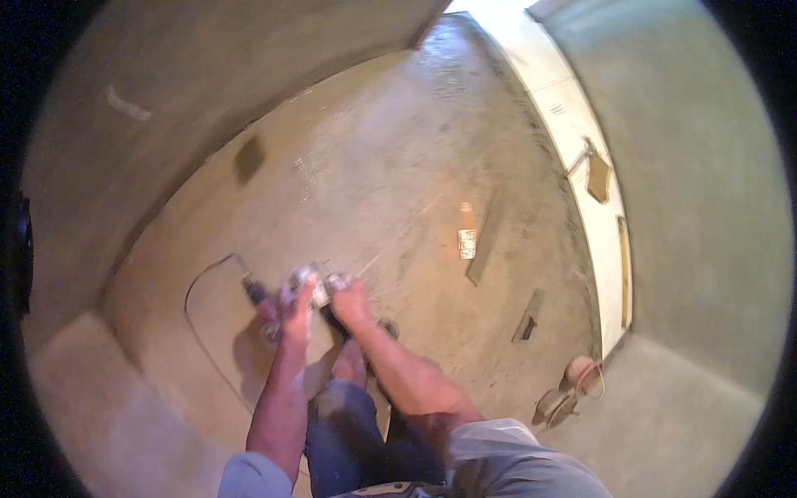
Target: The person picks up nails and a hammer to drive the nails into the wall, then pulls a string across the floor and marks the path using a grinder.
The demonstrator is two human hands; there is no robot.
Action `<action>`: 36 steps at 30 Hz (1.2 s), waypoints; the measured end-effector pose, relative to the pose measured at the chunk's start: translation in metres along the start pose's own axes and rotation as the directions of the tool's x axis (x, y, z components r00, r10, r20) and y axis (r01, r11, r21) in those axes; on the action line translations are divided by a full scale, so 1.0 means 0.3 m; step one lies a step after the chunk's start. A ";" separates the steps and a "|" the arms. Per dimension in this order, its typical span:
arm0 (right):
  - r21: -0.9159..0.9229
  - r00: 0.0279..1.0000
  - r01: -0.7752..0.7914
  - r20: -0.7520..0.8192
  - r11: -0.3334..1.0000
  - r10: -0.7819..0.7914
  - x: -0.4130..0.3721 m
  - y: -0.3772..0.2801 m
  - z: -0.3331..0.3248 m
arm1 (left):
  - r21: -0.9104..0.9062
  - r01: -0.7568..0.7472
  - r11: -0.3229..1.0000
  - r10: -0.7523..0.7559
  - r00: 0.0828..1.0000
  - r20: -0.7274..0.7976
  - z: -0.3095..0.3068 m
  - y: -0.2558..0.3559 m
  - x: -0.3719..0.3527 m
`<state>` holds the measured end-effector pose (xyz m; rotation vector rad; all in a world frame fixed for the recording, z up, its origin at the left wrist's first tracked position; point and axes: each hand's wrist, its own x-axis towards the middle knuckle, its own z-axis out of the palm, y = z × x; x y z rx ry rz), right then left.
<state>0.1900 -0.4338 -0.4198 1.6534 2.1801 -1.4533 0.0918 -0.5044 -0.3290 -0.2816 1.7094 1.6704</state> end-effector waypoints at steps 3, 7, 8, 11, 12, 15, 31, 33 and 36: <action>0.063 0.991 -0.096 0.102 0.993 0.089 -0.065 -0.181 -0.066 | 0.135 0.038 0.990 -0.030 0.998 -0.059 -0.061 -0.047 -0.011; 0.194 0.997 -0.073 0.049 0.978 0.065 -0.116 -0.210 -0.019 | 0.580 -0.118 0.806 0.244 0.959 -0.143 -0.171 -0.101 -0.043; 0.215 0.997 -0.070 0.058 0.974 0.058 -0.120 -0.215 -0.008 | 0.582 -0.129 0.803 0.252 0.958 -0.134 -0.199 -0.114 -0.051; 0.216 0.998 -0.061 0.030 0.974 0.056 -0.159 -0.204 0.036 | 0.590 -0.174 0.788 0.164 0.984 0.071 -0.272 -0.097 -0.107; 0.206 0.999 -0.052 0.027 0.977 0.047 -0.182 -0.216 0.050 | 0.596 -0.189 0.781 0.175 0.981 0.082 -0.316 -0.102 -0.117; 0.298 0.998 -0.047 0.053 0.953 0.033 -0.260 -0.226 0.086 | 0.367 -0.108 0.924 0.019 0.971 0.239 -0.404 -0.038 -0.169; 0.792 0.955 -0.288 0.197 0.539 0.222 -0.572 -0.262 0.271 | 0.016 0.068 0.998 -0.065 0.831 0.553 -0.683 -0.156 -0.207; 0.773 0.970 -0.215 0.095 0.597 0.225 -0.593 -0.255 0.339 | 0.171 0.021 0.985 -0.106 0.858 0.503 -0.725 -0.166 -0.185; 0.678 0.982 -0.078 -0.075 0.731 0.174 -0.659 -0.256 0.436 | 0.454 -0.114 0.883 -0.112 0.890 0.441 -0.821 -0.140 -0.182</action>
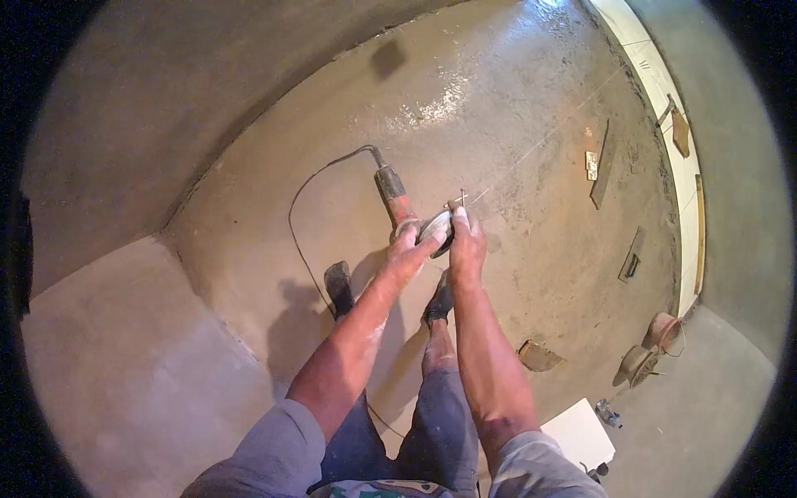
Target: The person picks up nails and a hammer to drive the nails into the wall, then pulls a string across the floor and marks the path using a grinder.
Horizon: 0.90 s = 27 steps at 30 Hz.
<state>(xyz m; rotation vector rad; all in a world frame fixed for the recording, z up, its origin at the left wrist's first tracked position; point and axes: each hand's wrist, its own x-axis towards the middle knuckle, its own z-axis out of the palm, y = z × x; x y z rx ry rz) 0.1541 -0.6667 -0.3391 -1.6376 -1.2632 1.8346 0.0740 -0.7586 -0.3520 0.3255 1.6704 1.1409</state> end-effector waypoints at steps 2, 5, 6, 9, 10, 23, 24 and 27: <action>-0.156 0.993 0.066 -0.081 0.985 -0.080 -0.053 0.025 0.056 | -0.041 0.021 0.999 -0.019 0.999 0.048 -0.085 0.006 -0.031; -0.162 0.995 0.076 -0.055 0.984 -0.086 -0.148 0.027 0.167 | -0.096 0.043 0.994 -0.029 0.989 0.142 -0.206 -0.045 -0.038; -0.121 0.995 0.078 -0.044 0.990 -0.084 -0.181 0.020 0.212 | -0.070 -0.021 0.997 0.033 0.984 0.177 -0.241 -0.082 -0.027; -0.014 0.999 0.040 -0.034 0.999 -0.041 -0.268 0.016 0.330 | 0.021 0.027 0.999 -0.032 0.961 0.273 -0.367 -0.092 -0.061; -0.062 0.997 0.054 -0.045 0.997 -0.057 -0.299 0.015 0.362 | 0.024 0.024 0.999 -0.029 0.957 0.290 -0.411 -0.107 -0.082; -0.237 0.891 0.347 0.386 0.907 -0.240 -0.609 0.102 0.470 | -0.138 0.175 0.975 -0.150 0.973 0.178 -0.820 -0.310 -0.386; -0.240 0.885 0.380 0.376 0.893 -0.276 -0.626 0.110 0.459 | -0.285 0.238 0.929 -0.201 0.967 0.156 -0.840 -0.304 -0.423; -0.300 0.932 0.291 0.303 0.909 -0.198 -0.643 0.173 0.421 | -0.379 0.132 0.916 -0.172 0.982 -0.073 -0.903 -0.314 -0.516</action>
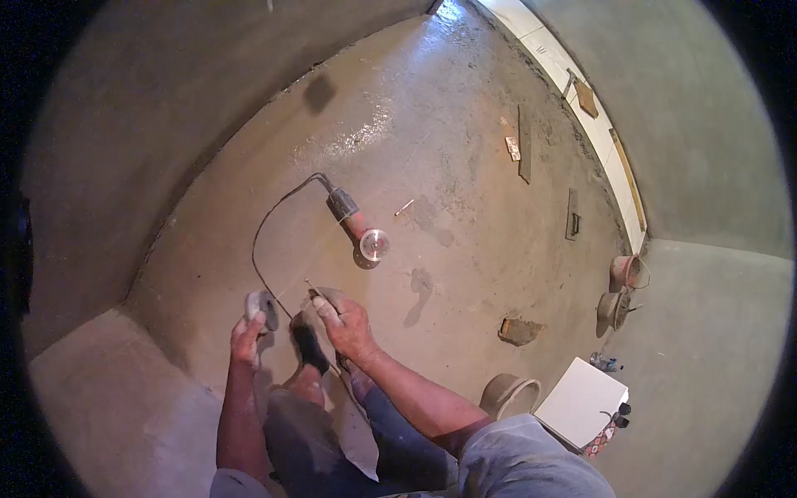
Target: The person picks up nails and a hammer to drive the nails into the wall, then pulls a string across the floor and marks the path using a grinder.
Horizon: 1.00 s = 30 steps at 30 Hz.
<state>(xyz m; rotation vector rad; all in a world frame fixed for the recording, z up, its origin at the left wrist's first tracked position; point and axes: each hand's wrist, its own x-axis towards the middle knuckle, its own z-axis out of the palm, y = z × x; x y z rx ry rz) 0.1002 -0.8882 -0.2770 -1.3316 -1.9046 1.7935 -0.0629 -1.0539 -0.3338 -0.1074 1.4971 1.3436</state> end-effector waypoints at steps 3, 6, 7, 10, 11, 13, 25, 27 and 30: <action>-0.102 0.994 -0.102 -0.040 0.990 0.098 -0.008 0.100 0.032 | 0.285 -0.004 0.958 0.049 0.987 -0.151 -0.199 -0.083 -0.023; -0.083 0.975 -0.221 -0.038 0.972 0.218 0.007 0.196 0.105 | 0.630 0.008 0.776 0.202 0.944 -0.260 -0.368 -0.151 -0.077; -0.109 0.977 -0.215 -0.035 0.971 0.212 0.021 0.231 0.140 | 0.630 0.007 0.776 0.196 0.947 -0.253 -0.444 -0.181 -0.088; -0.232 0.989 -0.147 -0.062 0.961 0.137 0.060 0.259 0.255 | 0.665 -0.060 0.745 0.283 0.930 -0.233 -0.601 -0.241 -0.101; -0.316 0.995 -0.085 -0.076 0.945 0.064 0.078 0.265 0.301 | 0.753 0.000 0.659 0.317 0.907 -0.277 -0.630 -0.234 -0.119; -0.328 0.999 -0.008 -0.034 0.945 -0.003 0.151 0.292 0.400 | 0.819 0.060 0.571 0.361 0.877 -0.316 -0.749 -0.285 -0.078; -0.359 0.619 0.785 0.470 0.505 -0.630 0.434 0.654 1.025 | 0.877 0.195 0.439 0.268 0.903 -0.335 -1.273 -0.432 0.217; -0.341 0.519 0.855 0.536 0.391 -0.666 0.472 0.712 1.082 | 0.844 0.118 0.524 0.314 0.894 -0.320 -1.327 -0.479 0.259; -0.297 0.413 0.910 0.624 0.288 -0.663 0.509 0.781 1.139 | 0.865 0.133 0.483 0.271 0.917 -0.293 -1.318 -0.491 0.272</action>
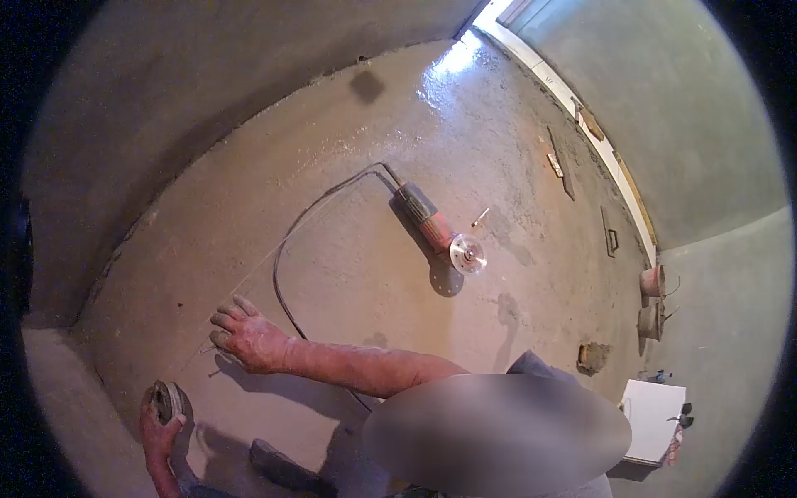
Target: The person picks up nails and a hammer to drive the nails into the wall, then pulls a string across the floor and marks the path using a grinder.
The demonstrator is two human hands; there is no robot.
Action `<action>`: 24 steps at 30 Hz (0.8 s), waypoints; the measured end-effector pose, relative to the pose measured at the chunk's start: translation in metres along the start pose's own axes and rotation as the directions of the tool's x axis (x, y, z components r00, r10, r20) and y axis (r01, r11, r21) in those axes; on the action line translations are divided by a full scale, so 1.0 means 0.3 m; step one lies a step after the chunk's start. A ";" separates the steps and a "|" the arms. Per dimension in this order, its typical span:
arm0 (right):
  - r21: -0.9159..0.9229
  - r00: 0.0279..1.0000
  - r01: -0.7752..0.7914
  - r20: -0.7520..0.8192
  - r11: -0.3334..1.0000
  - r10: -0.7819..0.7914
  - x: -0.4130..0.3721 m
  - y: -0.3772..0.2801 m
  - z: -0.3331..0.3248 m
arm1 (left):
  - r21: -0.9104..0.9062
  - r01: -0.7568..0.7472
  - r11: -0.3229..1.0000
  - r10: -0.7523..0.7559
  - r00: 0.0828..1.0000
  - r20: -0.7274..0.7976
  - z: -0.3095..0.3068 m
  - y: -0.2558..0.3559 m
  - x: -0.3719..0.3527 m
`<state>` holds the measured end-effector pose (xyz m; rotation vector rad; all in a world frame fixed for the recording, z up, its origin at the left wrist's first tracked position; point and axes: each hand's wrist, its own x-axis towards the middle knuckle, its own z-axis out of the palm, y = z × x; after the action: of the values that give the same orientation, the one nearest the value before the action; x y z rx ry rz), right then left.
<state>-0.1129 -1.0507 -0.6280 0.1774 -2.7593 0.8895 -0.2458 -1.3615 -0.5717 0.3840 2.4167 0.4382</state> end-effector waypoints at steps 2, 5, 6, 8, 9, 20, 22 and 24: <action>-0.004 0.999 0.008 -0.032 1.000 -0.008 0.005 0.011 0.038 | -0.019 -0.070 0.997 0.070 0.997 -0.018 0.016 -0.080 0.002; 0.023 0.997 -0.051 -0.049 0.998 0.052 0.040 0.012 0.079 | 0.105 -0.048 0.993 0.052 0.998 -0.032 0.071 -0.226 0.014; 0.012 0.997 -0.039 -0.073 0.999 0.040 0.054 0.014 0.092 | 0.217 0.064 0.974 -0.051 0.997 -0.066 0.082 -0.253 0.017; 0.004 0.996 -0.023 -0.082 1.000 0.023 0.080 0.002 0.118 | 0.061 0.018 0.998 -0.019 1.000 0.010 0.032 -0.118 -0.053; 0.005 0.997 -0.056 -0.053 0.998 0.056 0.086 -0.005 0.130 | -0.098 -0.018 0.995 0.027 0.996 0.088 0.021 -0.077 -0.082; -0.082 0.949 -0.049 0.308 0.995 0.072 0.061 -0.059 0.198 | -0.442 0.029 0.897 0.096 0.961 0.258 0.103 -0.098 -0.165; -0.092 0.948 -0.057 0.306 0.994 0.083 0.053 -0.057 0.240 | -0.538 0.045 0.842 0.103 0.965 0.241 0.102 -0.089 -0.174; -0.085 0.946 -0.053 0.315 0.995 0.078 0.042 -0.057 0.262 | -0.532 0.075 0.843 0.087 0.958 0.273 0.099 -0.089 -0.172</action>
<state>-0.1366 -1.1113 -0.6771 0.2358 -3.1092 0.8354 -0.1923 -1.3988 -0.5763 0.1845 1.9030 0.9660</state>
